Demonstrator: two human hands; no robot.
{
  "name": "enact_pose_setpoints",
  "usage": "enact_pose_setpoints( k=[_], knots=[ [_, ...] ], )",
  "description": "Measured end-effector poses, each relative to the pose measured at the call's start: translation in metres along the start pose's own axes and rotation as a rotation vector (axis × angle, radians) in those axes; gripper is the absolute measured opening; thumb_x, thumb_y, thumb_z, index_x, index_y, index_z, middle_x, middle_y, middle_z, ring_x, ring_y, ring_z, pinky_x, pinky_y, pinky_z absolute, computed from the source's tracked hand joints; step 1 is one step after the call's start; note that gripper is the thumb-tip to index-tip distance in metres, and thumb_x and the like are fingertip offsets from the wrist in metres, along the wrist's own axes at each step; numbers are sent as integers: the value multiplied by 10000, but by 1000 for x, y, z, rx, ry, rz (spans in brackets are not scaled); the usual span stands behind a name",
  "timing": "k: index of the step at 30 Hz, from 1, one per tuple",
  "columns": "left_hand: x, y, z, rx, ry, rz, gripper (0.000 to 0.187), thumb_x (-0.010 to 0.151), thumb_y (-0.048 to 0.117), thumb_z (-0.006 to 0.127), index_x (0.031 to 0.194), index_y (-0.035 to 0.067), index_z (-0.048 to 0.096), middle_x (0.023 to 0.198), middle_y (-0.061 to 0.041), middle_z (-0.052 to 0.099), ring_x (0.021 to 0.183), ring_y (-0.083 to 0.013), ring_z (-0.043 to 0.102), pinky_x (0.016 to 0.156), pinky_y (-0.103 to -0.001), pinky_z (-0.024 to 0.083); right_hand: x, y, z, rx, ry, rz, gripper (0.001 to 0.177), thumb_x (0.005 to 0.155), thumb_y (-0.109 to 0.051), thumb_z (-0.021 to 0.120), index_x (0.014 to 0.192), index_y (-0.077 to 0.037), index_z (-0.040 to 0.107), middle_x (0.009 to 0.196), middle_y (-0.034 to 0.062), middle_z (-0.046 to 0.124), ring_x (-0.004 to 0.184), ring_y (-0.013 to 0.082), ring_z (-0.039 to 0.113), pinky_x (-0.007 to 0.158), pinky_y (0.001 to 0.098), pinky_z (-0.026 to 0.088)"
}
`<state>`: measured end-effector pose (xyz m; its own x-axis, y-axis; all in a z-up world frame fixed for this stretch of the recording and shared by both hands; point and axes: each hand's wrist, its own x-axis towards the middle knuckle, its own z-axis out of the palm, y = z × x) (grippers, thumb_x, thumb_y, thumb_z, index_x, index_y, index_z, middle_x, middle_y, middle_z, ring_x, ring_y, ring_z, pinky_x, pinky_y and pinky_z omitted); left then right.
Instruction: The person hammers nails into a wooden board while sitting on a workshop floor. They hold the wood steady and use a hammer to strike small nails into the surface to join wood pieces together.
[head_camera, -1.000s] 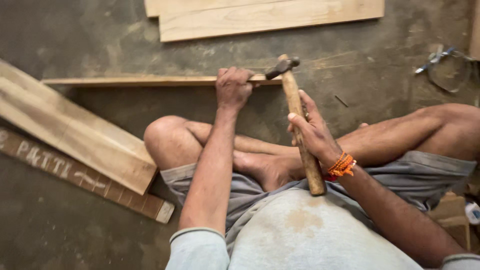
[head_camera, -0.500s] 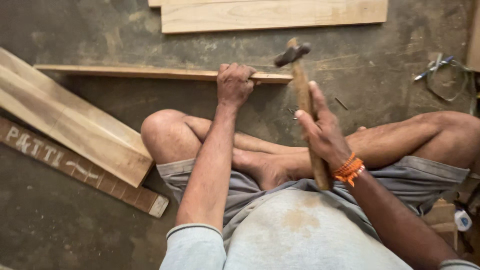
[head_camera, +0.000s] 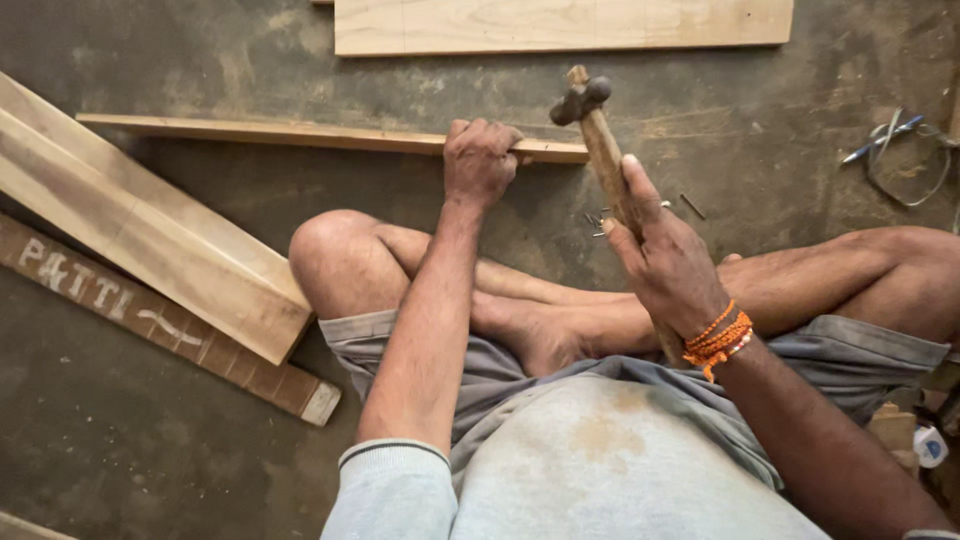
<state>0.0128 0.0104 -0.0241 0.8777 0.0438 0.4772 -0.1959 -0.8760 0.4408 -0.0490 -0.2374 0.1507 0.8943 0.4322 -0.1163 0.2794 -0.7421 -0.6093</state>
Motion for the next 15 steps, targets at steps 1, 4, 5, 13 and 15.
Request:
enact_pose_setpoints(
  k=[1, 4, 5, 13, 15],
  knots=[
    [1, -1, -1, 0, 0, 5, 108, 790, 147, 719, 851, 222, 768, 863, 29, 743, 866, -199, 669, 860, -392, 461, 0, 0, 1, 16, 40, 19, 756, 991, -247, 610, 1634, -196, 215, 998, 276, 681, 857, 440, 687, 749, 513, 527],
    [2, 2, -2, -51, 9, 17, 54, 781, 244, 766, 813, 205, 749, 829, 9, 730, 828, -214, 655, 818, -409, 446, 13, 4, 3, -78, -105, 22, 759, 993, -251, 625, 1633, -172, 224, 970, 289, 677, 886, 481, 658, 760, 542, 499],
    [3, 1, -3, -35, 1, 18, 53, 775, 208, 755, 828, 206, 751, 841, 18, 733, 841, -207, 659, 839, -402, 452, 11, 5, 1, -81, -95, 29, 759, 993, -251, 625, 1633, -172, 224, 970, 289, 677, 886, 481, 658, 760, 542, 499],
    [7, 15, -14, -46, 0, -6, 361, 653, 448, 886, 797, 160, 723, 808, -19, 715, 823, -230, 643, 832, -417, 439, 4, 5, 9, -98, -117, 144, 739, 991, -264, 618, 1631, -208, 252, 924, 282, 679, 860, 470, 657, 776, 538, 498],
    [10, 16, -14, 57, -51, -31, 345, 665, 458, 901, 781, 184, 727, 798, -12, 710, 834, -222, 643, 840, -410, 432, 3, 12, 6, -35, -44, 57, 732, 1000, -255, 630, 1630, -186, 265, 943, 277, 677, 858, 452, 662, 758, 516, 506]
  ],
)
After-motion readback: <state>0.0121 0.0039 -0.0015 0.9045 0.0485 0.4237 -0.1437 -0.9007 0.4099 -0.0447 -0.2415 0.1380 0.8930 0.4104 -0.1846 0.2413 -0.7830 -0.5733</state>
